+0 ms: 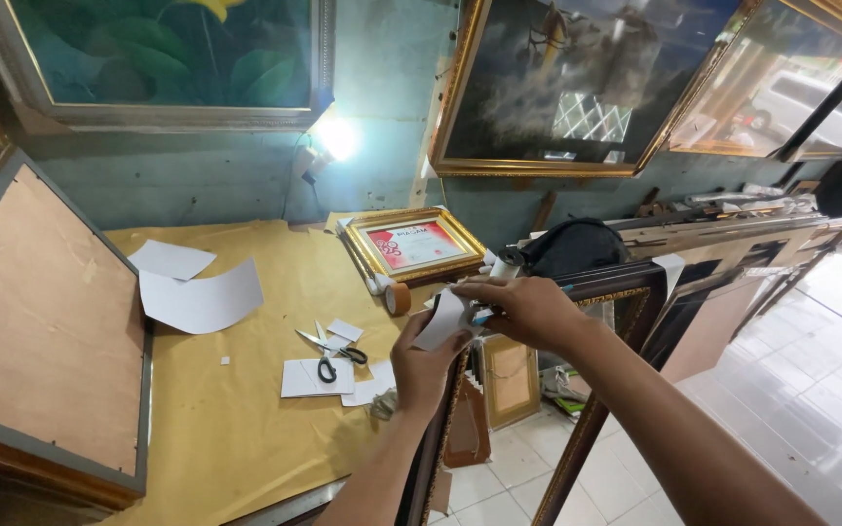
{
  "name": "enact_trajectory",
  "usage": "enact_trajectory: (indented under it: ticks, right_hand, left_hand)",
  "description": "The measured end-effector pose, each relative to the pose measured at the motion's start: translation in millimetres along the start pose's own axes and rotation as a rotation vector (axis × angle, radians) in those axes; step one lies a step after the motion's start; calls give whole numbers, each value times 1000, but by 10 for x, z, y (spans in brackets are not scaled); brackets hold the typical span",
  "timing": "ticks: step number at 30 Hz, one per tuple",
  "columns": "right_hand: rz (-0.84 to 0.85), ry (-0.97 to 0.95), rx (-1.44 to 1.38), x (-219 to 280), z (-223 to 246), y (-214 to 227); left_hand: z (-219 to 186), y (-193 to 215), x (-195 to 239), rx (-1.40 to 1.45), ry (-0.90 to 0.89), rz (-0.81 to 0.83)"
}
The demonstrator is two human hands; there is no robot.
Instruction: Protecting picture frame corners by wrapping them with paper and securing them with a hand tool.
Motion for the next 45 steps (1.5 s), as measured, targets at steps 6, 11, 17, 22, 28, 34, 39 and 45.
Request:
enact_trajectory:
  ticks: [6,11,17,22,28,34,39,45]
  right_hand:
    - [34,-27,59,44,13,47]
    - [87,-77,45,174,51,182]
    - [171,-145,48,403,231,438]
    - [134,-339,-117,665,269,600]
    - [158,-420,-158,836,528,989]
    - [176,-534,-276,1230,305,1214]
    - [219,-695,-253,1605,319,1404]
    - [163,-707,-240,2013,487,1559]
  left_hand:
    - [-16,9,63,19,-20,1]
    - [-93,45,220,-24,-156,-13]
    - [-245,42,502,31,-308,61]
    - [-166,-4,753,144,-302,224]
    - [-349,47,1126,193,-379,296]
    - [-355,77,1494,156,-327,313]
    - [-417,137,1821,-65,-398,353]
    - [-431,133,2284,155,-410,343]
Point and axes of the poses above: each hand's wrist, its own x-axis away from the middle knuckle, its own y-axis out of the back of the hand, z = x × y, the point moved 3 cm from there along -x, towards the middle knuckle, and after that the axes turned 14 degrees about -z, right-handed, at the moved point
